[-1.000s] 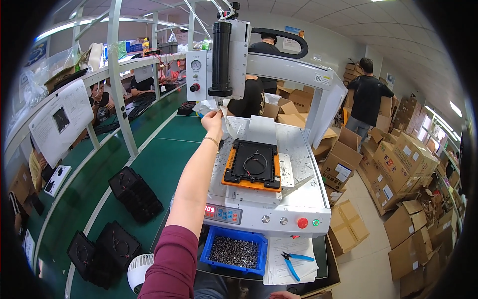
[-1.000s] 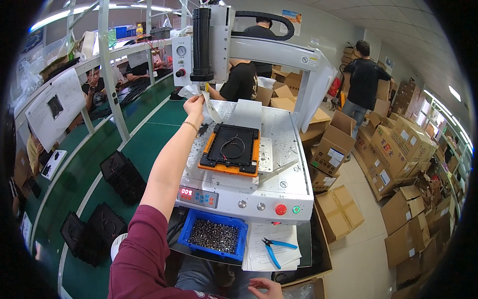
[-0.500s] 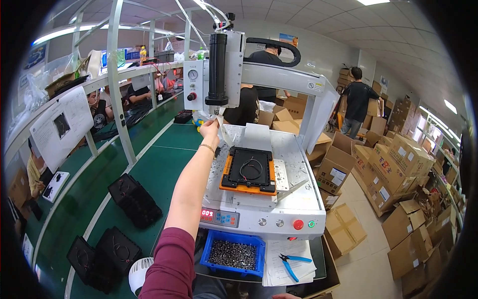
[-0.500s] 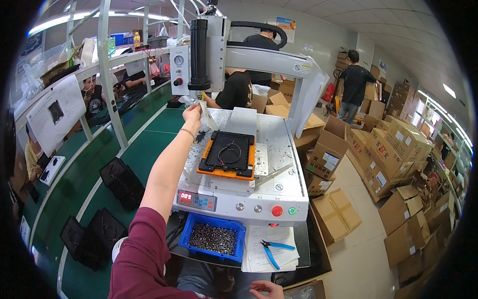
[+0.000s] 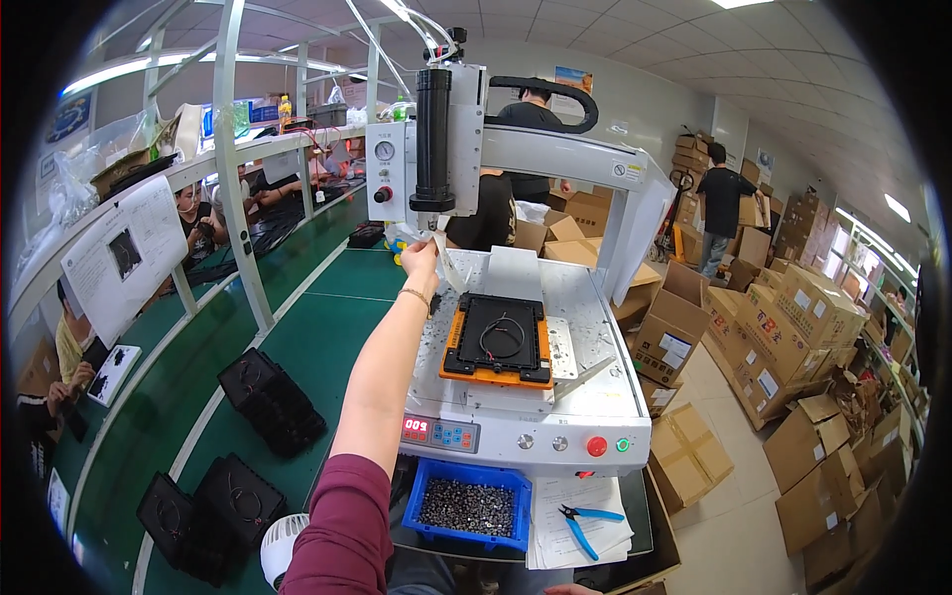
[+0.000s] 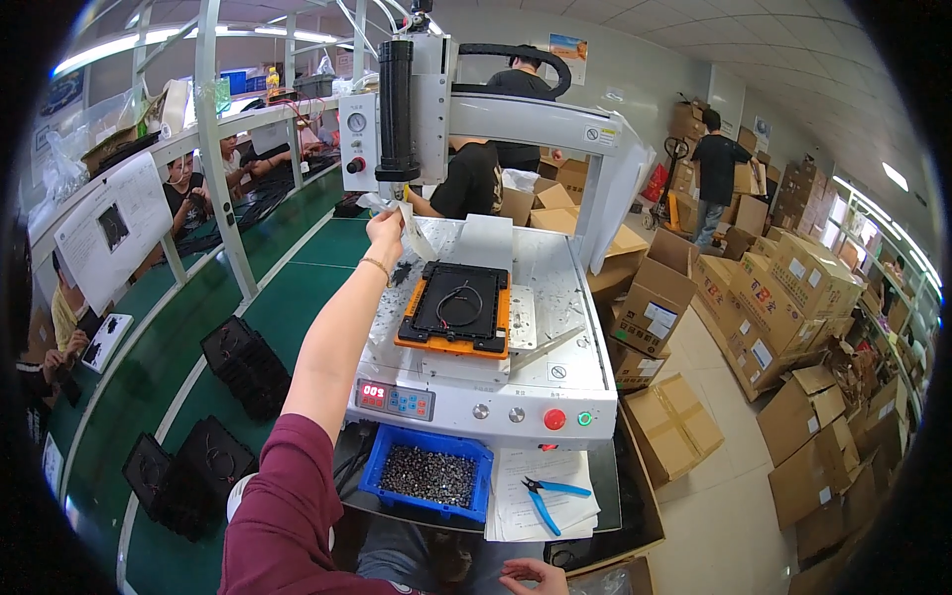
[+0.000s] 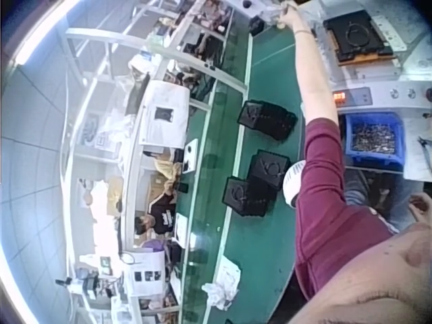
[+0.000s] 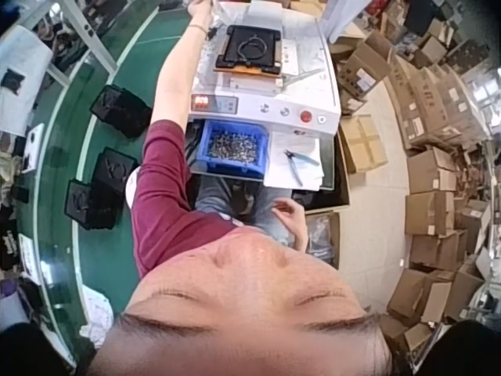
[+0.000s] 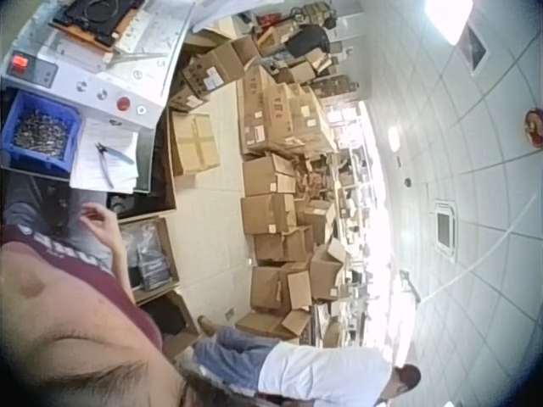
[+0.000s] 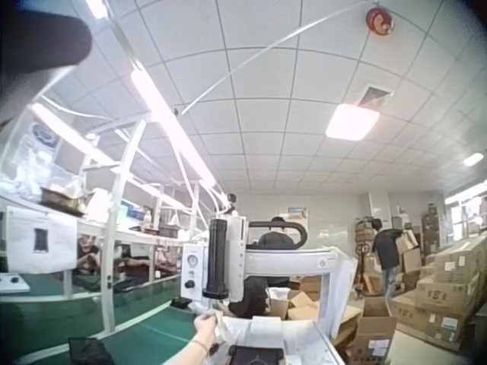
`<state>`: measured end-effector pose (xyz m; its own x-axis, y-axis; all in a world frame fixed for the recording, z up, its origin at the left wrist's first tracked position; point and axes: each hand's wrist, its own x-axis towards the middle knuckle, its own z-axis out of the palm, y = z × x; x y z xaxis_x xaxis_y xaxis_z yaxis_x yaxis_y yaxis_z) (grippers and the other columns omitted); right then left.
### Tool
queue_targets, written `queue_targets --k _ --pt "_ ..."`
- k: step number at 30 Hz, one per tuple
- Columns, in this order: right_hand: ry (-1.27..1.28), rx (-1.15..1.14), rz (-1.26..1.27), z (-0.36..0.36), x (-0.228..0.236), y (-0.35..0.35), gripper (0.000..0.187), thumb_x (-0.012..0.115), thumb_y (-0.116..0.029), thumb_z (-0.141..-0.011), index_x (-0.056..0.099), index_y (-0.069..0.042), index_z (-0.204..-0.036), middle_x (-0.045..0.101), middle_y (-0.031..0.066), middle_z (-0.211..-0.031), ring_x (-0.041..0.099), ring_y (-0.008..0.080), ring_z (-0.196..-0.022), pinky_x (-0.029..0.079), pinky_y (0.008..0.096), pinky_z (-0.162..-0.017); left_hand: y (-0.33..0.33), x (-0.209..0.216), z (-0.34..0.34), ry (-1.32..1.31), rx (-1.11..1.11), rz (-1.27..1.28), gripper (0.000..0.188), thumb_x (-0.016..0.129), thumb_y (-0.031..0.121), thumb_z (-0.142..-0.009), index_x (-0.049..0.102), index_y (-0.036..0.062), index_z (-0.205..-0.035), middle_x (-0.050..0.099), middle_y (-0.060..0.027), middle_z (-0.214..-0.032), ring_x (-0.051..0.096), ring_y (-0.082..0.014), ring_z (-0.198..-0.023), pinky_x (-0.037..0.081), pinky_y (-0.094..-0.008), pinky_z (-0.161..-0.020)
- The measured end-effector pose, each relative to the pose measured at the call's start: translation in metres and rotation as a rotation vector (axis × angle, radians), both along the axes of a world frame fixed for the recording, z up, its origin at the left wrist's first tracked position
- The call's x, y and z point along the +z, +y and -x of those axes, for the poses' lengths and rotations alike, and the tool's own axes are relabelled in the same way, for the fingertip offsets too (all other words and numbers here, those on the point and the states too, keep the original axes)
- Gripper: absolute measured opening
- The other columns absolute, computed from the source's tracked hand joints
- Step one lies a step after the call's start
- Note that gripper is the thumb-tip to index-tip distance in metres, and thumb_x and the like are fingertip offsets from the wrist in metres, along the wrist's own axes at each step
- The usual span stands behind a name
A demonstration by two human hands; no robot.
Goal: Assembling electronic device housings by placing components and cleaning the adhesive dispensing machine nozzle.
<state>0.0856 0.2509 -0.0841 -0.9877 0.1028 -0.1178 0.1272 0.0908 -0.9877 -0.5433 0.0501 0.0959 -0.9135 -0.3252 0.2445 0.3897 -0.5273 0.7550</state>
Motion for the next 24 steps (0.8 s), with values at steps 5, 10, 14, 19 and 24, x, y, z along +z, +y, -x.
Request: queue_targets --k 5,10,14,19,24 --pt "-0.008 0.045 0.003 0.001 0.002 -0.001 0.028 0.072 -0.001 -0.077 0.062 0.0 -0.103 0.066 0.0062 -0.087 0.062 0.0111 -0.081 0.052 0.0242 -0.071 -0.025 -0.016 0.01 -0.132 0.039 -0.22 0.017 0.067 -0.001 -0.08 0.061 0.0004 -0.096 0.065 -0.0063 -0.089 0.065 -0.0201 -0.076 0.053 -0.034 -0.065" --pt "0.007 0.004 0.017 0.001 0.0 0.008 0.028 0.072 -0.001 -0.077 0.062 0.0 -0.103 0.066 0.0061 -0.088 0.062 0.0111 -0.081 0.052 0.0241 -0.071 0.011 0.0 -0.021 -0.137 -0.054 -0.161 0.017 0.069 -0.001 -0.078 0.06 0.0009 -0.093 0.064 -0.0059 -0.089 0.064 -0.0173 -0.072 0.053 -0.029 -0.064" --pt "0.019 0.021 0.007 0.006 -0.001 0.011 0.028 0.072 -0.001 -0.078 0.062 0.0 -0.104 0.066 0.0061 -0.088 0.062 0.0111 -0.081 0.052 0.0242 -0.072 0.01 -0.002 -0.022 -0.058 0.021 -0.203 0.014 0.073 0.001 -0.075 0.064 -0.0017 -0.085 0.065 -0.0053 -0.084 0.06 -0.0144 -0.07 0.048 -0.0266 -0.064" --pt "0.004 0.036 0.009 0.006 -0.004 0.006 0.03 0.072 -0.002 -0.078 0.061 0.0 -0.105 0.066 0.0062 -0.089 0.062 0.0113 -0.082 0.052 0.0248 -0.072 0.014 -0.008 -0.023 0.095 0.026 -0.166 0.013 0.074 0.003 -0.075 0.066 -0.0022 -0.084 0.066 -0.0051 -0.08 0.06 -0.0133 -0.072 0.047 -0.025 -0.066" --pt "-0.002 0.026 0.012 0.005 -0.002 0.006 0.03 0.072 -0.002 -0.078 0.061 0.001 -0.105 0.066 0.0065 -0.089 0.063 0.0116 -0.081 0.052 0.0253 -0.072 0.016 -0.001 -0.026 0.148 0.139 -0.14 0.017 0.072 0.004 -0.079 0.065 -0.002 -0.093 0.066 -0.0049 -0.089 0.062 -0.0134 -0.078 0.048 -0.0229 -0.071"
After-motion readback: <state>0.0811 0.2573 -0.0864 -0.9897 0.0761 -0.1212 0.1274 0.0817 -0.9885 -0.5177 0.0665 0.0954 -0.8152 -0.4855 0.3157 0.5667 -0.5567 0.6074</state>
